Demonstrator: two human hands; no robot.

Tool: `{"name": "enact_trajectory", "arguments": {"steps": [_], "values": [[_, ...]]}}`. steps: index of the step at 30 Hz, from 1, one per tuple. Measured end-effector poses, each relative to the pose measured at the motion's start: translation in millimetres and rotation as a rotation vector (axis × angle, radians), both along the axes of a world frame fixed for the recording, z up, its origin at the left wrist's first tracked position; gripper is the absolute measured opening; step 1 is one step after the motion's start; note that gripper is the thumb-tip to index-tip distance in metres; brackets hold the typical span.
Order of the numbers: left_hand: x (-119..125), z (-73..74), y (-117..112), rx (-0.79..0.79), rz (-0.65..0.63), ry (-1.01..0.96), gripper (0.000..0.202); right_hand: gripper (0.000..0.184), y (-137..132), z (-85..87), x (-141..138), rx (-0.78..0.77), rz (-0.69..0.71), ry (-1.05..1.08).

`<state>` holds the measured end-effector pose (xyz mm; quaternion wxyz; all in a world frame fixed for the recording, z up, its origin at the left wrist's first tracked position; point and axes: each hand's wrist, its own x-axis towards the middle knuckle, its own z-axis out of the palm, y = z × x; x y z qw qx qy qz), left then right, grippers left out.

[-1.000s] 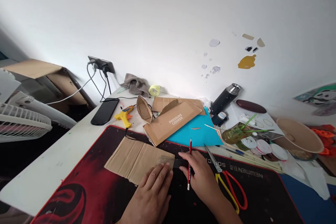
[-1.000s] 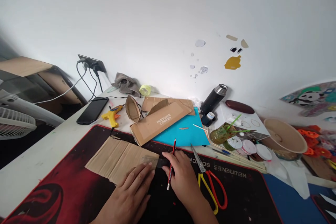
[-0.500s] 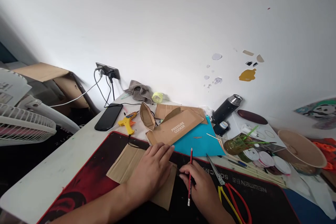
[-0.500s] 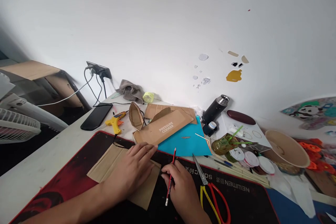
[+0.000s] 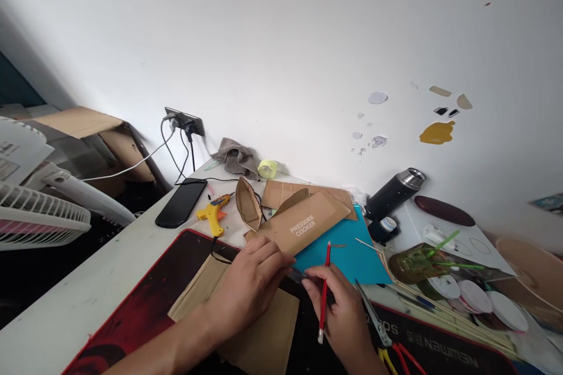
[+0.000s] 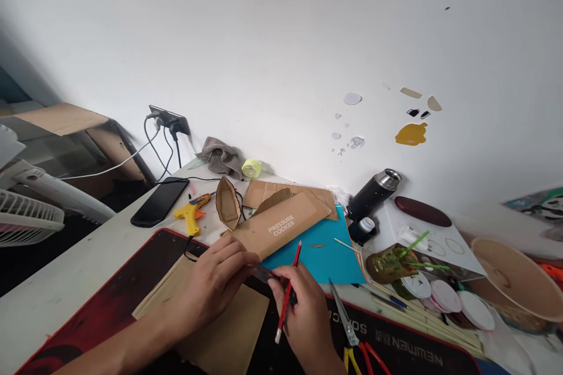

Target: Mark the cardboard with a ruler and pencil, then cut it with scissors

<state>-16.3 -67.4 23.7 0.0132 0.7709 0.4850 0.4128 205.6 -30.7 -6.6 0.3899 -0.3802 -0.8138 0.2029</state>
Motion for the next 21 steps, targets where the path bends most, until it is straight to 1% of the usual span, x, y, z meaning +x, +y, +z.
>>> {"name": "enact_trajectory", "arguments": {"steps": [4, 8, 11, 17, 21], "values": [[-3, -4.2, -2, 0.015, -0.039, -0.046, 0.016, 0.026, -5, -11.2, 5, -0.085, 0.063, -0.021], [-5, -7.3, 0, -0.018, -0.053, -0.082, 0.018, 0.032, -6, -12.3, 7, -0.093, 0.065, -0.022], [-6, -7.0, -1, -0.034, -0.05, -0.069, 0.02, 0.035, -6, -12.3, 7, -0.097, 0.071, -0.026], [-8, -3.8, -4, 0.009, -0.037, -0.014, 0.021, 0.028, -4, -20.0, 14, -0.111, 0.113, -0.053], [-13, -4.0, -3, 0.0, -0.033, -0.01, 0.022, 0.024, -2, -21.5, 18, -0.123, 0.111, -0.056]]}}
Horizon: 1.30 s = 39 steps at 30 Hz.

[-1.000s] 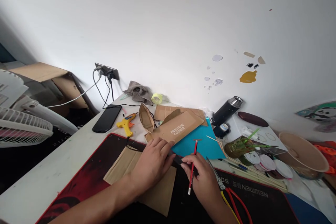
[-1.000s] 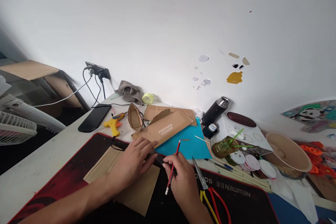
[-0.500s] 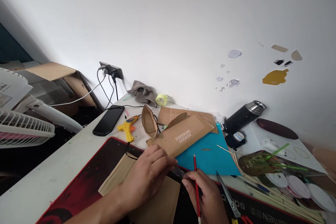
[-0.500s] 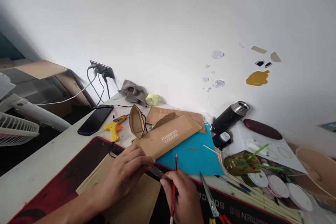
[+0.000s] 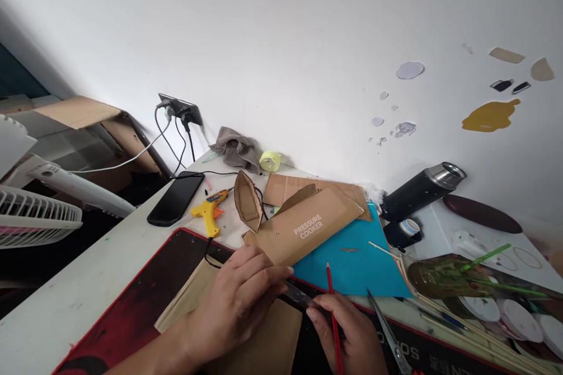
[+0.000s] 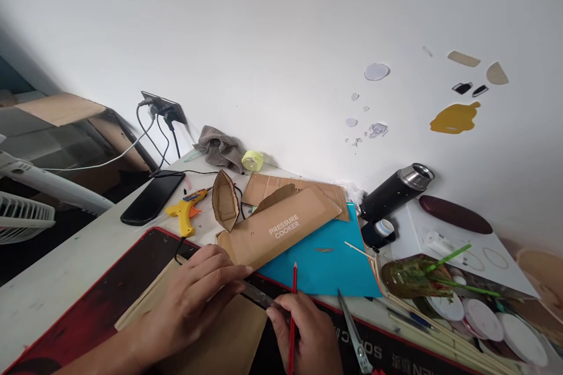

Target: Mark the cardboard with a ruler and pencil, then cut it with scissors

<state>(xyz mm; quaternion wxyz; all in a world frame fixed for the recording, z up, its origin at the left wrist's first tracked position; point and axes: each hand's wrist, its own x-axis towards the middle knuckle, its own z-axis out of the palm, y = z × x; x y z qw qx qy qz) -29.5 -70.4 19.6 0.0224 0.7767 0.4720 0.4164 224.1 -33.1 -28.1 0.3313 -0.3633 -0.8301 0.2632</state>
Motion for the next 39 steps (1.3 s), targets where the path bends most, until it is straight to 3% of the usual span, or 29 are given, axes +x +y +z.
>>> {"name": "enact_trajectory", "arguments": {"steps": [6, 24, 39], "values": [[-7, 0.2, 2, -0.013, 0.012, -0.017, 0.02, 0.018, 3, 3.1, 4, -0.012, -0.02, 0.023], [-7, 2.5, 4, -0.026, 0.002, 0.0, 0.021, 0.027, 1, 13.8, -5, 0.023, -0.051, 0.048], [-14, 2.0, 3, 0.049, 0.028, 0.041, 0.027, 0.02, -2, 9.4, -2, -0.004, -0.026, 0.021]]}}
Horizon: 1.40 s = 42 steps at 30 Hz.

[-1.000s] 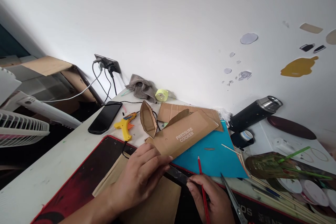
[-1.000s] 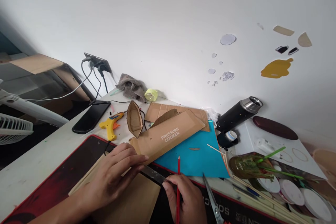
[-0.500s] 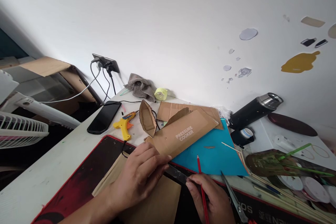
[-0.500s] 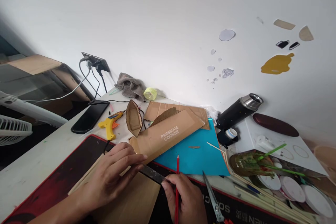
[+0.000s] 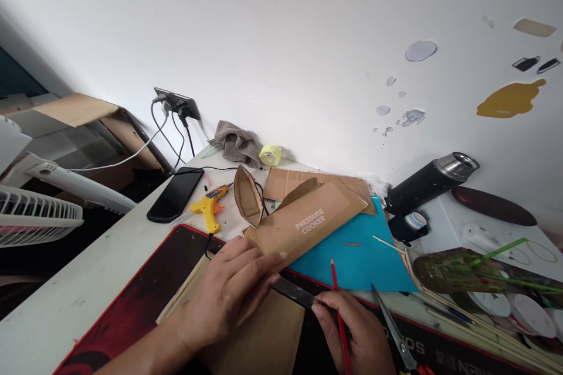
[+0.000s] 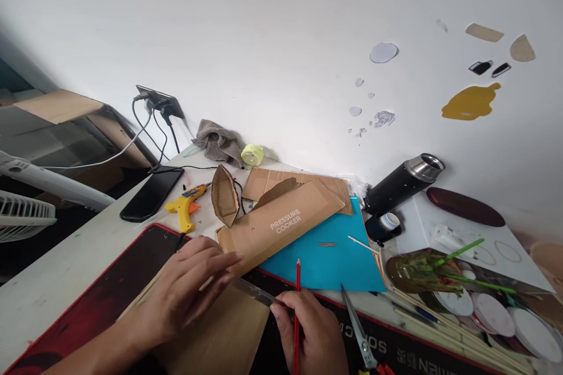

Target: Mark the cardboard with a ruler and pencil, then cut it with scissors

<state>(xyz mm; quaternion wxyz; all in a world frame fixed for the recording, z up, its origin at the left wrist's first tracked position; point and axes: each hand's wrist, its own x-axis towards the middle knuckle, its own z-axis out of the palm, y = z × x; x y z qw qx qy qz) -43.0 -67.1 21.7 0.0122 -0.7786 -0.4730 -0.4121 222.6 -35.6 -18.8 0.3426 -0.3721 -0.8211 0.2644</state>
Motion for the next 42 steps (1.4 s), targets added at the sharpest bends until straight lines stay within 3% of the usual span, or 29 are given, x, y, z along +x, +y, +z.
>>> {"name": "enact_trajectory", "arguments": {"steps": [2, 6, 8, 11, 12, 14, 17, 22, 27, 30, 34, 37, 42], "values": [[-10, 1.8, 4, 0.023, 0.078, -0.016, 0.027, 0.019, -1, -0.8, -1, -0.003, 0.008, -0.003], [-37, 8.8, 20, -0.062, 0.386, -0.01, 0.02, 0.022, -1, -0.3, -1, 0.027, -0.03, 0.021], [-48, 12.6, 33, -0.218, 0.534, 0.081, 0.027, 0.022, -1, 0.8, 0, 0.049, -0.039, 0.002], [-58, 15.9, 54, -0.634, 0.763, 0.368, 0.043, 0.026, -1, 2.1, 3, 0.105, 0.005, -0.098], [-59, 16.0, 61, -0.683, 0.784, 0.406, 0.049, 0.03, -1, 2.2, 3, 0.129, 0.03, -0.136], [-61, 14.2, 72, -0.743, 0.797, 0.44, 0.054, 0.032, -2, 1.8, 3, 0.159, 0.058, -0.19], [-64, 7.8, 85, -0.795, 0.8, 0.474, 0.052, 0.019, -3, 0.3, 2, 0.175, 0.041, -0.224], [-71, -5.1, 98, -0.839, 0.767, 0.46, 0.043, 0.008, -2, -1.2, 1, 0.183, -0.027, -0.148], [-73, -13.5, 101, -0.842, 0.772, 0.395, 0.042, 0.008, -5, -2.7, -3, 0.148, -0.011, -0.042], [-72, -9.9, 97, -0.819, 0.792, 0.339, 0.041, 0.009, -7, -2.0, -5, 0.125, -0.011, -0.003], [-65, 8.5, 84, -0.733, 0.846, 0.259, 0.043, 0.009, -8, 3.3, -6, 0.051, -0.022, 0.083], [-45, 21.6, 72, -0.649, 0.834, 0.23, 0.042, 0.011, -7, 8.1, -5, -0.052, -0.044, 0.162], [10, 17.5, 51, -0.245, 0.608, 0.177, 0.034, 0.022, -4, 9.9, -4, -0.305, -0.092, 0.344]]}}
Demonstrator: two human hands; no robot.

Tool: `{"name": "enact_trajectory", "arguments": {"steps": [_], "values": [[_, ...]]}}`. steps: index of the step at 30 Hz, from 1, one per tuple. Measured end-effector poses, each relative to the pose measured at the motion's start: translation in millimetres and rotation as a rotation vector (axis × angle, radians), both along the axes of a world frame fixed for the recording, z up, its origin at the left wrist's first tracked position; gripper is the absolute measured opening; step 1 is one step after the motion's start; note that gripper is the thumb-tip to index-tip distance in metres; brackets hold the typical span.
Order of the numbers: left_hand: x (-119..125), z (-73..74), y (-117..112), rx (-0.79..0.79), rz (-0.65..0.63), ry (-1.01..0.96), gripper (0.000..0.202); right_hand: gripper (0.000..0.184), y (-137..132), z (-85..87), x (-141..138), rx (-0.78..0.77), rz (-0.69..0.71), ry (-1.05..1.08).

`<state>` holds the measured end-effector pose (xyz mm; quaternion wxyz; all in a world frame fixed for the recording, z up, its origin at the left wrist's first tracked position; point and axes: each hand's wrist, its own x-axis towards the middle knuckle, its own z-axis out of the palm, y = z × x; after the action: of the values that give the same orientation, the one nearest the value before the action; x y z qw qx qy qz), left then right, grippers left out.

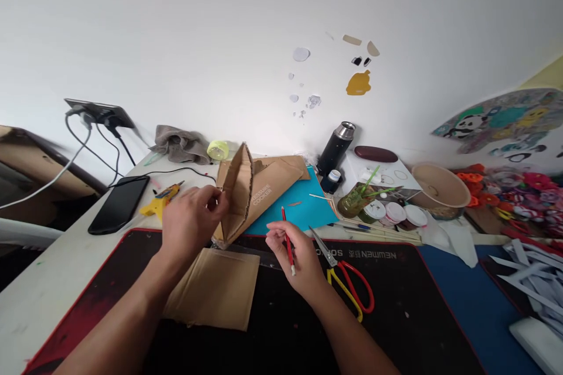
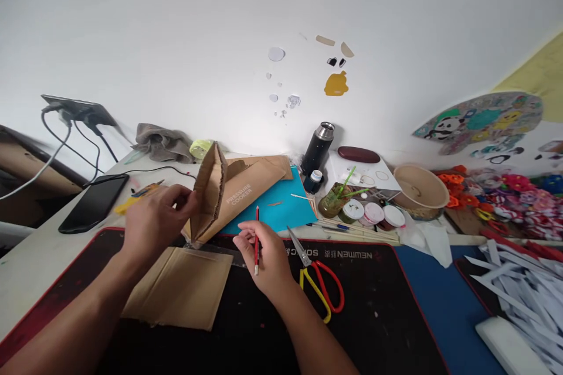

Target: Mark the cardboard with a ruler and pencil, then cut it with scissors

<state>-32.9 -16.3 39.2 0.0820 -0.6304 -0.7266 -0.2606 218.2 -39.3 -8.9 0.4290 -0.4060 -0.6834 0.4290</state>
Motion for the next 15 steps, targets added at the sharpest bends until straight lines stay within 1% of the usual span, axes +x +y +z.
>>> {"name": "enact_trajectory", "arguments": {"steps": [2, 4, 6, 9, 12, 15], "values": [[19, -6.7, -6, 0.074, -0.09, 0.011, 0.036, 0.028, 3, -1.3, 1, -0.093, -0.017, 0.09], [34, -12.2, -10, 0.11, -0.16, 0.013, 0.036, 0.033, 5, -2.3, 2, -0.146, -0.03, 0.157], [44, -15.7, -13, 0.123, -0.218, -0.01, 0.035, 0.035, 5, -2.1, 2, -0.176, -0.017, 0.185], [50, -18.3, -16, 0.094, -0.269, -0.102, 0.035, 0.032, 4, 0.5, 1, -0.19, 0.0, 0.162], [49, -20.1, -17, 0.028, -0.31, -0.302, 0.034, 0.031, 3, 3.6, 1, -0.183, -0.016, 0.132], [43, -22.1, -16, -0.07, -0.369, -0.589, 0.033, 0.03, 4, 5.9, 3, -0.167, -0.017, 0.12]]}}
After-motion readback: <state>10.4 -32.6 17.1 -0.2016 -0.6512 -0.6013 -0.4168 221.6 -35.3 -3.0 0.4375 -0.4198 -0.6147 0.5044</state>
